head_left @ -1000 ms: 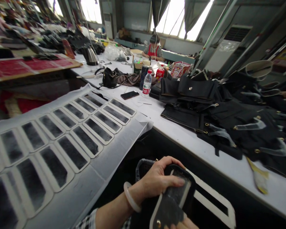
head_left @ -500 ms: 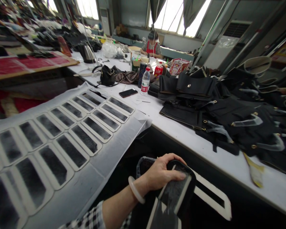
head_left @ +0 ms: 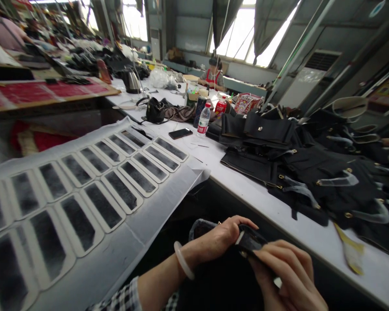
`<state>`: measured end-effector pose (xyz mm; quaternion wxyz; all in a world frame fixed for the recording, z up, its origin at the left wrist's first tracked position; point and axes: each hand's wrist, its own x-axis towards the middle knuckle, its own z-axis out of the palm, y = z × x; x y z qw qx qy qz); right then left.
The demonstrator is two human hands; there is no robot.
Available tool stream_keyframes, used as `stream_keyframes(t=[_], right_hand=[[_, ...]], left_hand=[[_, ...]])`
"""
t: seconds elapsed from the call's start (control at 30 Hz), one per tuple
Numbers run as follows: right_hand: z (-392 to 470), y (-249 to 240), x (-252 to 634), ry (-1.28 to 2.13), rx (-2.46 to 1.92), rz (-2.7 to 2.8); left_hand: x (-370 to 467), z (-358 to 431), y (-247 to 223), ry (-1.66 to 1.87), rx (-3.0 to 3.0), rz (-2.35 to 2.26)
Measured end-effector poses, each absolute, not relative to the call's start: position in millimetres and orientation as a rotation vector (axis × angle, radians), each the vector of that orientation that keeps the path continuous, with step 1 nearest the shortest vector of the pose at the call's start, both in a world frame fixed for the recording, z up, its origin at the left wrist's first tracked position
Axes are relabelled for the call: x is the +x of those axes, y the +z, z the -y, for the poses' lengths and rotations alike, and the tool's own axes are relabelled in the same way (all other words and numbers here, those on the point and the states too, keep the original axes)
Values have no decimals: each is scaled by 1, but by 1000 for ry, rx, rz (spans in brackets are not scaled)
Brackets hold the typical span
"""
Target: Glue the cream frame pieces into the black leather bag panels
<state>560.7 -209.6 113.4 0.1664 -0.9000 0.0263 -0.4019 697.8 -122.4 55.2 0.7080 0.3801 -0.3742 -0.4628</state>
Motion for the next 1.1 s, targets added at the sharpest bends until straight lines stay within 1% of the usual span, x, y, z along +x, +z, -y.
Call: stream_keyframes(t=[0.1, 0.2, 0.37, 0.5, 0.67, 1.1], right_hand=[[210, 97, 570, -1241, -2440, -229], [207, 89, 577, -1273, -2340, -302], [211, 82, 583, -1307, -2362, -301], [214, 76, 583, -1286, -2359, -353], [206, 76, 585, -1244, -2277, -521], [199, 75, 590, -1200, -2053, -542]], left_hand=[[698, 122, 54, -1063, 758, 768], [697, 120, 52, -975, 801, 806], [700, 116, 48, -819, 973, 904], [701, 115, 48, -787, 1100, 955], [701, 113, 52, -806, 1109, 927], [701, 110, 53, -738, 1135, 972]])
